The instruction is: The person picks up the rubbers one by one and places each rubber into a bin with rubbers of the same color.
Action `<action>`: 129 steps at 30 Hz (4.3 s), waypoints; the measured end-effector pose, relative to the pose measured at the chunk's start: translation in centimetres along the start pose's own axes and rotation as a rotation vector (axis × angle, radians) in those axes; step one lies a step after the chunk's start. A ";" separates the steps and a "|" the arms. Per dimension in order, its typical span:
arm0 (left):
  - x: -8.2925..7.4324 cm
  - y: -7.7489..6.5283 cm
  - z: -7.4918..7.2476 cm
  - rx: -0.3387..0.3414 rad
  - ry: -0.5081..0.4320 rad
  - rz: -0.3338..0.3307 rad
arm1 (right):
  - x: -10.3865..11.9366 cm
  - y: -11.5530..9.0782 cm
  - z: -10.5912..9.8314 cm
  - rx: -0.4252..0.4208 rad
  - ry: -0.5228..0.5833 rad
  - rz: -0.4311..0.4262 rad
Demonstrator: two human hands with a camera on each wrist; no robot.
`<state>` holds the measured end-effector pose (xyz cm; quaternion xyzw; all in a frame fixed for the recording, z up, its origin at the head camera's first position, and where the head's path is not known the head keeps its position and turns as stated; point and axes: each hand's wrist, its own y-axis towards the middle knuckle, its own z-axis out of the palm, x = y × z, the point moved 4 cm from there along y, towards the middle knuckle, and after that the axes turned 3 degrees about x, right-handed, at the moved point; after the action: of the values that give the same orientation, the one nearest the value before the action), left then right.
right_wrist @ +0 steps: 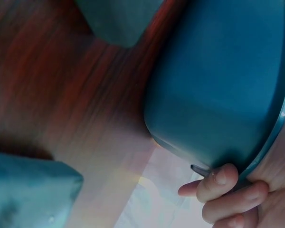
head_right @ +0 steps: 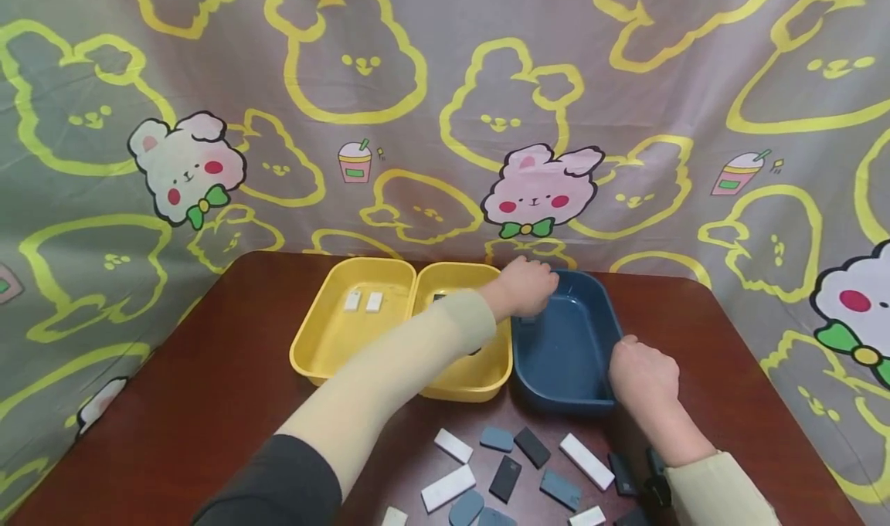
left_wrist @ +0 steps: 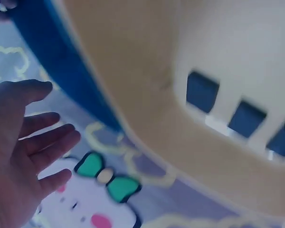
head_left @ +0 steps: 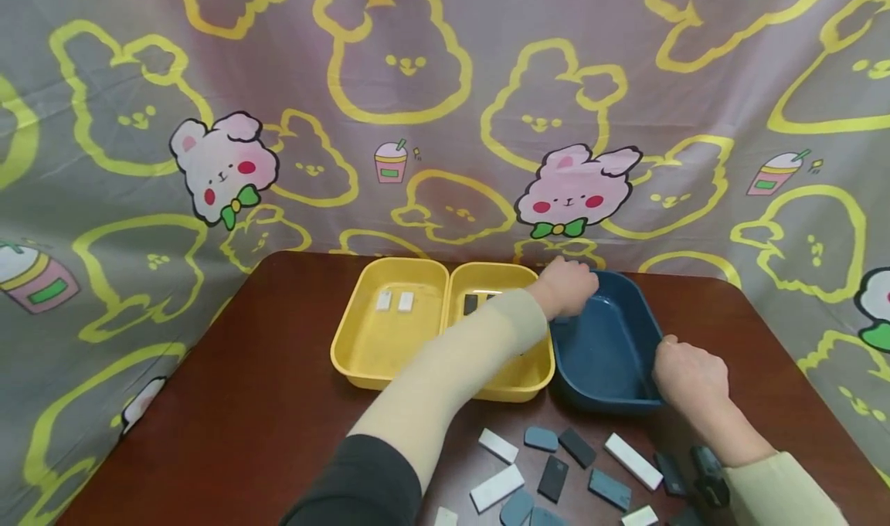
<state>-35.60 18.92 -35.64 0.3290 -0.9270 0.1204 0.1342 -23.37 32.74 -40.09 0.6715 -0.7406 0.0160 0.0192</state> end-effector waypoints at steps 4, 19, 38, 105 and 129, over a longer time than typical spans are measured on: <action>1.4 -1.7 -2.4 -0.076 0.085 0.050 | 0.0 0.1 -0.2 -0.001 0.001 0.003; 4.2 -13.0 -3.0 -0.338 -0.163 0.247 | -0.1 0.2 -0.2 0.010 0.009 -0.027; -3.5 -20.6 3.2 -0.297 -0.264 0.582 | -0.3 0.3 0.1 0.028 0.029 -0.019; -5.8 -18.4 4.7 0.029 -0.301 0.579 | -0.3 0.2 0.2 0.017 0.042 -0.004; -2.0 -7.3 -1.3 -0.023 -0.270 0.347 | -0.2 0.8 0.1 0.030 0.044 0.023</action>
<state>-29.18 14.93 -34.05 0.1761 -0.9806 0.0859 -0.0099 -24.13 32.97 -40.19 0.6627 -0.7473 0.0423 0.0251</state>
